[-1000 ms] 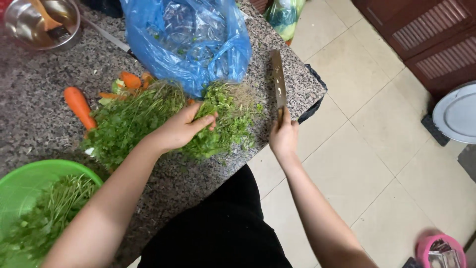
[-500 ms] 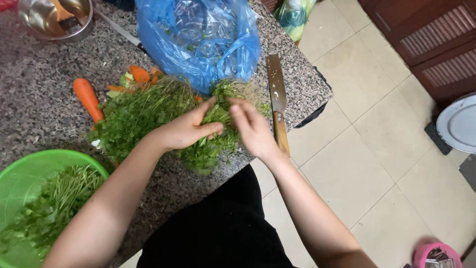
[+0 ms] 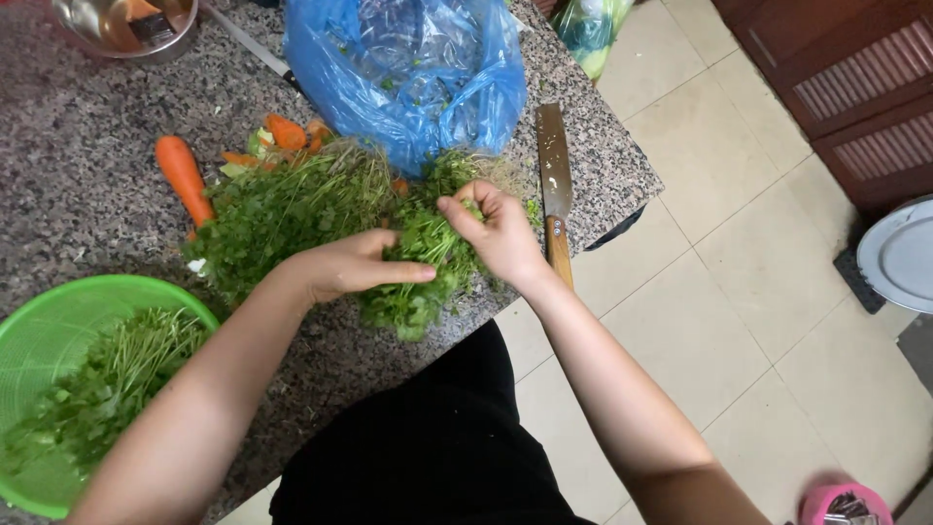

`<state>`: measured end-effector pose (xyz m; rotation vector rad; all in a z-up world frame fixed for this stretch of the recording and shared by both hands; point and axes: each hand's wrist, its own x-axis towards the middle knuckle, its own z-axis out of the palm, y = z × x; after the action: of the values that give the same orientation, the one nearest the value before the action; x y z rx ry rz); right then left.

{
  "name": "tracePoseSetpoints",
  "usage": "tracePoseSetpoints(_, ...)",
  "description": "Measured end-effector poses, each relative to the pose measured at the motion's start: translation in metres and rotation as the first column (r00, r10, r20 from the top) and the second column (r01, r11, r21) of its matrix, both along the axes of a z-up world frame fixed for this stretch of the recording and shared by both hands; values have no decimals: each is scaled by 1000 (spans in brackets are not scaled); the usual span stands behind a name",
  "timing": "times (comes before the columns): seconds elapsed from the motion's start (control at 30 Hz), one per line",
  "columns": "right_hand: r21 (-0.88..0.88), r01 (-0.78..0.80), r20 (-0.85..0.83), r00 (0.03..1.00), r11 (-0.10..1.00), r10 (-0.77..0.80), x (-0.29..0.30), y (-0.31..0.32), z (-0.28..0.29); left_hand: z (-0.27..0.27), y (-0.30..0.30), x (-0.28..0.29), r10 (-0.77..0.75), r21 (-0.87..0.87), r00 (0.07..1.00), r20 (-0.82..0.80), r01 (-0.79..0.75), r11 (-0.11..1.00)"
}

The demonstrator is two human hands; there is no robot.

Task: Trimming the roots and stems of fresh cilantro bunches on a countertop.

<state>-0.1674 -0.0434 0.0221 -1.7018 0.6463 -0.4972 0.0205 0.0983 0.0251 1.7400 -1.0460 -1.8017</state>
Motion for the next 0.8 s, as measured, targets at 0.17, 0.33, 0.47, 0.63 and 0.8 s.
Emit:
tracePoseSetpoints(0.17, 277, -83, -40, 994, 957, 97, 4, 10, 32, -80, 4, 18, 88, -8, 964, -250, -92, 996)
tracePoseSetpoints(0.33, 48, -201, 8, 980, 978, 201, 2, 3, 17, -19, -2, 9, 11, 23, 822, -569, 3, 1000)
tracePoseSetpoints(0.47, -33, -191, 8, 981, 981, 192, 0, -2, 2, -35, -6, 6, -114, -66, 914, -390, 95, 993)
tracePoseSetpoints(0.63, -263, -172, -115, 983, 949, 146, 1, -16, 27, -12, -15, 9, -72, 34, 982, -175, 79, 996)
tracePoseSetpoints(0.8, 37, 1, -9, 1000, 999, -1, -8, -41, 92, -26, -21, 23, -30, 255, 995, 99, 4, 967)
